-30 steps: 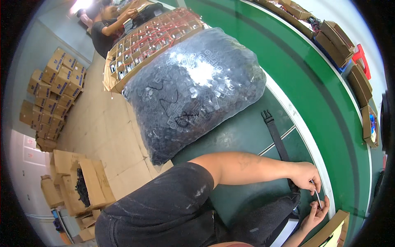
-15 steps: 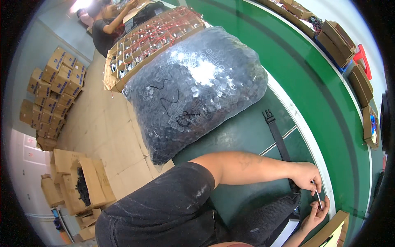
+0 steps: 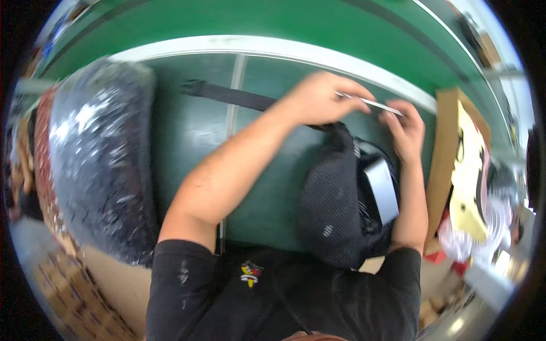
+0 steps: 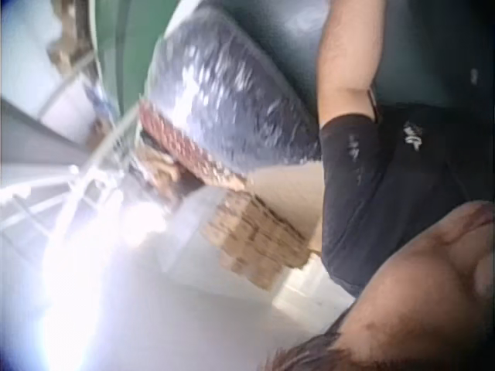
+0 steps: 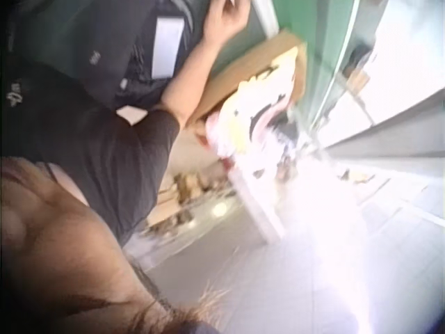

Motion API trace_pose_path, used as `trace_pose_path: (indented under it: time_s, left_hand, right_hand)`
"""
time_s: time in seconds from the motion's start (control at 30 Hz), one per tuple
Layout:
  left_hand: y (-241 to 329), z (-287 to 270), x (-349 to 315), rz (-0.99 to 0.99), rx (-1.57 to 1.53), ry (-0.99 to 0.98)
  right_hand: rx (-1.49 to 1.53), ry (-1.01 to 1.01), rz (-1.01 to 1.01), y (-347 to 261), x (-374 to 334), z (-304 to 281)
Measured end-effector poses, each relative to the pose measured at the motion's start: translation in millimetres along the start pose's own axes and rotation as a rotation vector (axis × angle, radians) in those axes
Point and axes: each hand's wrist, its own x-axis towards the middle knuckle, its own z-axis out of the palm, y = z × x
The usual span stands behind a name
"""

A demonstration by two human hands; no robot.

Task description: Assembling and inspecting small black bags using metal tools on a workshop table.

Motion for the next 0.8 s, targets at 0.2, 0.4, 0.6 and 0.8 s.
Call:
trace_pose_path:
  time_s: [0.2,0.4,0.6,0.8]
  left_hand:
    - [10,2,-6,0.014,-0.066,0.047]
    - [45,-4,-33,0.114,-0.003,0.318]
    - [75,24,-94,0.112,0.34,0.369]
    - [88,60,-121,0.134,0.603,0.281]
  right_hand:
    - [0.072,0.007,0.007,-8,2,4]
    - [0.026,0.111,-0.003,-27,-12,-18]
    - [-0.073,0.371,0.1,-22,-78,-40]
    - [-0.028,0.521,0.114,-20,-141,-39]
